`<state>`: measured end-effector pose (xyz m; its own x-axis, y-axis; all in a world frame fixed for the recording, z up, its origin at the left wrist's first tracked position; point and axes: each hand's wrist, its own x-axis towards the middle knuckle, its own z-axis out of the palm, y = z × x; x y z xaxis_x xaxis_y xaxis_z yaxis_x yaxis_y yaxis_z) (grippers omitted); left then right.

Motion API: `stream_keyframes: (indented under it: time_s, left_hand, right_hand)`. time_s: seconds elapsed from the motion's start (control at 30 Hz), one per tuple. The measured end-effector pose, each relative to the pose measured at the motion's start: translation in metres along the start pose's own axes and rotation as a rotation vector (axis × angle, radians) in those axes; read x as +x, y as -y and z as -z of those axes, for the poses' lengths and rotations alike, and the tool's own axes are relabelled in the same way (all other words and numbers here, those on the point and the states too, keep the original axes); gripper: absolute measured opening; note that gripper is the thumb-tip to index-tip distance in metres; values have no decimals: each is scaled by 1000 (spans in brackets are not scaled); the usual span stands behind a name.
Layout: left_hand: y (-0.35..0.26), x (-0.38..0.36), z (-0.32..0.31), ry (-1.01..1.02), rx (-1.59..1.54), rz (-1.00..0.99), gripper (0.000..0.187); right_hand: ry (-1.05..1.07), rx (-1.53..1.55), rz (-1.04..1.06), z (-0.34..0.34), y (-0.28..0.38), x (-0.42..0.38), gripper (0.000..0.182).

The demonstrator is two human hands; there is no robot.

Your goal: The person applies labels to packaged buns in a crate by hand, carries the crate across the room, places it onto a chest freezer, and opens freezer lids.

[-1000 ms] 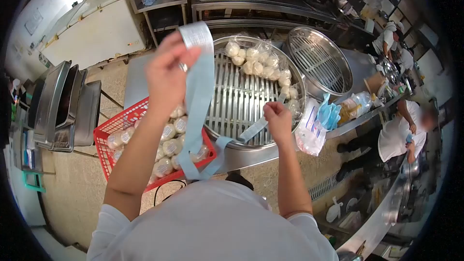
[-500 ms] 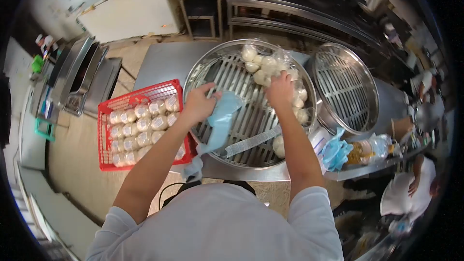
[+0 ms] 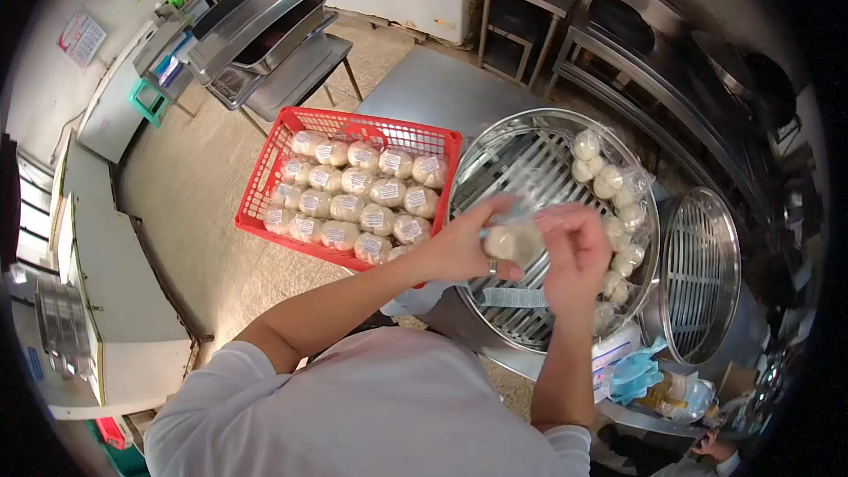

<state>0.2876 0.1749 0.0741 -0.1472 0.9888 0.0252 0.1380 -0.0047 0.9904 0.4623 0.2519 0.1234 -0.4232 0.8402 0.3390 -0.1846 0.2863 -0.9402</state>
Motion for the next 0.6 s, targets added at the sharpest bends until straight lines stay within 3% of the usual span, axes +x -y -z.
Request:
stream_keyframes:
  time_s: [0.07, 0.17, 0.2, 0.3, 0.33, 0.47, 0.6]
  left_hand:
    - [4, -15, 15, 99, -182, 97, 80]
    - [20, -41, 45, 100, -286, 177, 72]
    - [5, -50, 61, 115, -300, 231, 66]
    - [28, -67, 80, 196, -421, 86, 72]
    - [2, -72, 96, 308, -150, 318, 81]
    - [42, -97, 110, 117, 3, 42, 89]
    - [37, -112, 145, -34, -35, 159, 84]
  right_hand:
    - [108, 76, 1, -30, 5, -8, 12]
    - [34, -12, 65, -65, 16, -2, 37]
    - [112, -139, 8, -64, 12, -1, 63]
    - [316, 5, -373, -99, -20, -18, 61]
    - [424, -261, -362, -113, -27, -18, 42]
    - [-31, 169, -778, -173, -34, -17, 17]
    - [-122, 283, -725, -207, -60, -17, 14]
